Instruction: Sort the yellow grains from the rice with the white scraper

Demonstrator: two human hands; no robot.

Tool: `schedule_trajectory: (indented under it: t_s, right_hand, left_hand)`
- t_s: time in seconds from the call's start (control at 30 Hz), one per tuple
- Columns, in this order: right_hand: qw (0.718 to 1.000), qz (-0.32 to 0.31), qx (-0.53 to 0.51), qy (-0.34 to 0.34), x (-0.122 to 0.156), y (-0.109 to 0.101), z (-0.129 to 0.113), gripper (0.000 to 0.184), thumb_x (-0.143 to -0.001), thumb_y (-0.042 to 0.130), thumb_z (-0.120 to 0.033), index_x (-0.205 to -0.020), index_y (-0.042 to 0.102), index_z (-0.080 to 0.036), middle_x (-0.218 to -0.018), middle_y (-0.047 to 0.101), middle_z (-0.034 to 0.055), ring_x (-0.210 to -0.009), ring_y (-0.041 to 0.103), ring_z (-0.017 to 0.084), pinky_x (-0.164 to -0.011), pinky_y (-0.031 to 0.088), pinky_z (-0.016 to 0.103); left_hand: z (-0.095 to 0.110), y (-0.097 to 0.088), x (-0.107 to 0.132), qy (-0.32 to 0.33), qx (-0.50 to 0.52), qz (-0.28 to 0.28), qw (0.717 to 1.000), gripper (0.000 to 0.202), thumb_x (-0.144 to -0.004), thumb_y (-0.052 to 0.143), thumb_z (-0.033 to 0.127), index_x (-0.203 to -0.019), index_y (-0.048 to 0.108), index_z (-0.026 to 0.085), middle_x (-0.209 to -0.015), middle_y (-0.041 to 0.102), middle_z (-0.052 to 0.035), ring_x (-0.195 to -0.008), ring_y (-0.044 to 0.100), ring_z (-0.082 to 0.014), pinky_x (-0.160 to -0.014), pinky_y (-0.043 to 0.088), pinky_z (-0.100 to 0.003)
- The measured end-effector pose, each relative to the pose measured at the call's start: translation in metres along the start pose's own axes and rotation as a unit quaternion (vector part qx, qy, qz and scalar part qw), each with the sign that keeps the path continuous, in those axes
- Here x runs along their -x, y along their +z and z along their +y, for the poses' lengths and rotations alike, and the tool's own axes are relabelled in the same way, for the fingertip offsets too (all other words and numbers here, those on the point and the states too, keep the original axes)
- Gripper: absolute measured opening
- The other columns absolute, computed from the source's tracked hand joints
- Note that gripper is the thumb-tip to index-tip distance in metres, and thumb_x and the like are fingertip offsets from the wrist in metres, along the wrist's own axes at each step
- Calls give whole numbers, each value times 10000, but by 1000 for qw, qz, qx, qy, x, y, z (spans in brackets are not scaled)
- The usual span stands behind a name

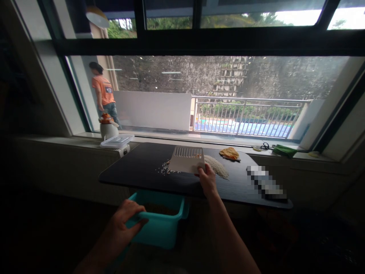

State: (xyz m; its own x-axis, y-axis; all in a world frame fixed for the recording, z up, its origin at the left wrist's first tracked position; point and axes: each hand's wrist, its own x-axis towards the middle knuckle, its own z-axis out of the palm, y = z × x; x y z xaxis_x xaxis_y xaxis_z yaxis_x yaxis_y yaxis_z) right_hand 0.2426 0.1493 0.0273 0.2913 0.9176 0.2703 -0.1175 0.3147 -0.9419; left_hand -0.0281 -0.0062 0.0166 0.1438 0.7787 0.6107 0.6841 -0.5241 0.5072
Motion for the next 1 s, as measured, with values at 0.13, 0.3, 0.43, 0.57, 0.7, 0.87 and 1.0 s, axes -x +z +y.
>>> schedule_trajectory:
  t_s: [0.13, 0.3, 0.43, 0.57, 0.7, 0.87, 1.0]
  right_hand:
    - [1000, -5, 3, 1, 1, 0, 0, 308, -628, 670, -352, -884, 663, -181, -840, 655, 14, -775, 613, 189, -622, 557, 310]
    - [1000, -9, 11, 14, 4, 0, -3, 302, -614, 663, -332, -874, 682, -179, -809, 660, 17, -733, 601, 186, -551, 523, 280]
    - [1000, -12, 12, 20, 6, -1, -5, 301, -609, 659, -342, -861, 697, -183, -794, 670, 18, -696, 588, 178, -498, 488, 255]
    - [1000, -1, 11, 25, 6, -3, -6, 284, -605, 663, -349, -839, 705, -193, -774, 674, 14, -674, 585, 174, -473, 468, 245]
    - [999, -12, 9, 31, 7, -3, -6, 250, -573, 697, -368, -737, 703, -179, -634, 632, 7, -580, 555, 165, -423, 431, 245]
    - [999, 39, -14, 17, 5, -4, -5, 327, -626, 650, -437, -852, 666, -202, -770, 660, 7, -671, 597, 167, -482, 480, 246]
    - [998, 58, 4, -6, -1, -1, 0, 381, -625, 640, -410, -946, 619, -207, -912, 664, 20, -800, 634, 187, -622, 555, 293]
  left_hand:
    - [1, 0, 0, -7, 2, -5, 1000, 34, -776, 681, 212, -806, 671, 224, -761, 676, 0, -800, 620, -228, -783, 510, -369]
    - [1, 1, 1, -12, 9, -5, 1000, 44, -765, 690, 206, -803, 676, 223, -760, 676, -1, -801, 616, -230, -783, 506, -376]
    - [1, 1, 1, -15, 12, -7, 1000, 40, -768, 684, 206, -804, 680, 223, -761, 673, -4, -806, 615, -231, -787, 504, -381]
    - [3, 1, 0, -17, 13, -10, 1000, 31, -765, 684, 211, -795, 679, 219, -757, 669, -7, -798, 616, -227, -782, 507, -372]
    - [4, 1, -1, -15, 14, -14, 1000, 24, -770, 683, 217, -792, 674, 216, -747, 665, -6, -787, 612, -223, -800, 503, -378]
    - [4, 2, -1, -15, 10, -12, 1000, 39, -765, 684, 206, -801, 676, 218, -761, 671, -8, -807, 617, -229, -807, 504, -378]
    - [4, 2, -1, -16, 9, -14, 1000, 36, -759, 686, 204, -789, 675, 221, -755, 669, -7, -800, 621, -229, -800, 514, -379]
